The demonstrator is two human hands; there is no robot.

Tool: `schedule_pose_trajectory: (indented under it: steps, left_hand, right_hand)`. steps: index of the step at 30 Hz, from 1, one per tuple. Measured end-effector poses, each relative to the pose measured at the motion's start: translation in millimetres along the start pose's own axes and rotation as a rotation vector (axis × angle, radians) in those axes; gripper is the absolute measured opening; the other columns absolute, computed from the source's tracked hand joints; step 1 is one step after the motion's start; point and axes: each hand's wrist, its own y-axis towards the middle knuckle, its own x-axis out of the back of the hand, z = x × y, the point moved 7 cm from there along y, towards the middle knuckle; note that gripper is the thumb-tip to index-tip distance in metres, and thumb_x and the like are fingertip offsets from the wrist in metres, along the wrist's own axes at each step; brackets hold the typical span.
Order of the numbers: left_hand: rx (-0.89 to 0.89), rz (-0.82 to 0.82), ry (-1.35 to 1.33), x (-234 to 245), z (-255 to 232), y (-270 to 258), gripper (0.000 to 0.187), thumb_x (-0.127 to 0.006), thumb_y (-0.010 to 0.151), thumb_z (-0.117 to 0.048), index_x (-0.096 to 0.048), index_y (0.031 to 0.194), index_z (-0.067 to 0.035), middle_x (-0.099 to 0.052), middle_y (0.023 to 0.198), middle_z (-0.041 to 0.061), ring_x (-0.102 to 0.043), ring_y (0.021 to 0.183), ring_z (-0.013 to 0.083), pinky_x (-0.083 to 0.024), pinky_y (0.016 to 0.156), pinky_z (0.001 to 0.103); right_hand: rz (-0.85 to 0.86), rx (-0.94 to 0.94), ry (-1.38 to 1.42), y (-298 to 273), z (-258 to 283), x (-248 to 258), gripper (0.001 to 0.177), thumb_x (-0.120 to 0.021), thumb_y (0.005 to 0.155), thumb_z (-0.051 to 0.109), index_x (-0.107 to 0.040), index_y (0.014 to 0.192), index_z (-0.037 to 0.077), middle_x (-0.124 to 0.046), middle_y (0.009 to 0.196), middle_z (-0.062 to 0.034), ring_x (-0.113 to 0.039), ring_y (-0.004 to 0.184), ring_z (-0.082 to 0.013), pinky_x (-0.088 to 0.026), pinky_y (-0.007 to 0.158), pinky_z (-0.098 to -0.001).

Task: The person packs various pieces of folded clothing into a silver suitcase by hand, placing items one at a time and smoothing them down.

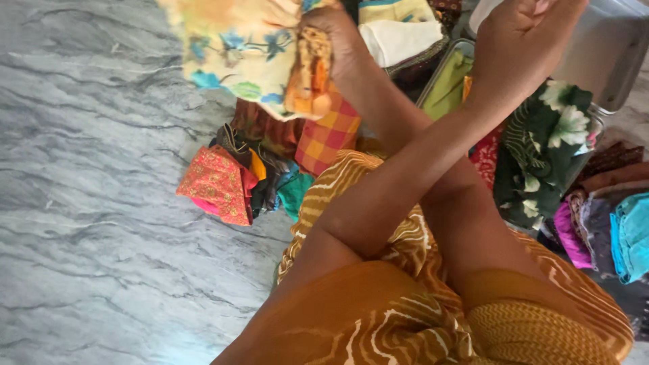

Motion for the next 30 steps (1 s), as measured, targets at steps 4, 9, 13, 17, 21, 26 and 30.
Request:
schedule_pose_trajectory:
  steps: [4, 9, 13, 17, 21, 26, 30]
  left_hand:
    - [-0.158, -0.098, -0.127, 26, -8, 9, 0.033, -0.060, 0.112, -0.047, -0.070, 0.112, -0.015, -0.076, 0.088, -0.003, -0.064, 0.068, 0.0019, -0.051, 0.062, 0.022]
    - [-0.025, -0.092, -0.003, 35, 13, 7, 0.036, -0.057, 0.110, -0.050, -0.067, 0.130, -0.021, -0.079, 0.106, -0.001, -0.072, 0.074, 0.0052, -0.063, 0.067, 0.024]
    - [-0.087, -0.074, 0.043, 27, 26, 6, 0.036, -0.055, 0.114, -0.053, -0.059, 0.139, -0.027, -0.076, 0.121, -0.001, -0.074, 0.107, 0.0076, -0.067, 0.086, 0.024]
    - [-0.048, -0.074, 0.093, 19, 33, 7, 0.037, -0.058, 0.113, -0.051, -0.062, 0.137, -0.023, -0.079, 0.120, 0.001, -0.075, 0.109, 0.0087, -0.066, 0.094, 0.026]
    - [0.111, -0.091, 0.017, 17, 44, 14, 0.035, -0.066, 0.105, -0.040, -0.074, 0.122, -0.011, -0.080, 0.097, 0.006, -0.074, 0.086, 0.0140, -0.060, 0.076, 0.032]
    - [-0.007, -0.140, -0.231, 33, 85, 25, 0.044, -0.069, 0.111, -0.029, -0.056, 0.079, -0.002, -0.052, 0.066, 0.001, -0.043, 0.059, 0.0062, -0.033, 0.057, 0.029]
    - [0.108, -0.159, -0.220, 29, 101, 21, 0.046, -0.073, 0.108, -0.025, -0.055, 0.075, 0.001, -0.052, 0.068, 0.002, -0.038, 0.062, 0.0085, -0.030, 0.059, 0.031]
  right_hand:
    - [0.029, -0.102, 0.070, 5, -45, -42, 0.043, -0.059, 0.096, -0.004, -0.059, 0.139, 0.001, -0.071, 0.122, -0.0198, -0.076, 0.095, -0.0314, -0.065, 0.075, -0.0452]
    - [-0.066, -0.284, 0.071, -2, -123, -11, 0.047, -0.059, 0.094, -0.005, -0.058, 0.140, 0.002, -0.071, 0.123, -0.0201, -0.076, 0.094, -0.0318, -0.066, 0.073, -0.0454]
    - [-0.180, -0.396, 0.056, -16, -170, 33, 0.049, -0.059, 0.093, -0.007, -0.057, 0.142, 0.003, -0.071, 0.123, -0.0204, -0.076, 0.093, -0.0322, -0.067, 0.071, -0.0456]
    - [-0.310, -0.493, 0.058, -27, -182, 57, 0.053, -0.061, 0.093, -0.002, -0.053, 0.144, 0.009, -0.069, 0.123, -0.0160, -0.072, 0.096, -0.0318, -0.063, 0.072, -0.0469]
    - [-0.209, -0.298, -0.045, -32, -172, 71, 0.053, -0.063, 0.098, 0.002, -0.050, 0.149, 0.006, -0.065, 0.135, -0.0126, -0.069, 0.113, -0.0279, -0.060, 0.088, -0.0417]
    - [-0.274, -0.236, -0.273, -76, -164, 139, 0.049, -0.068, 0.094, 0.011, -0.059, 0.142, 0.009, -0.069, 0.130, -0.0118, -0.070, 0.112, -0.0270, -0.059, 0.091, -0.0412]
    - [-0.555, -0.050, -0.508, -97, -126, 202, 0.046, -0.071, 0.091, 0.018, -0.066, 0.136, 0.011, -0.073, 0.125, -0.0111, -0.071, 0.112, -0.0264, -0.058, 0.094, -0.0408]
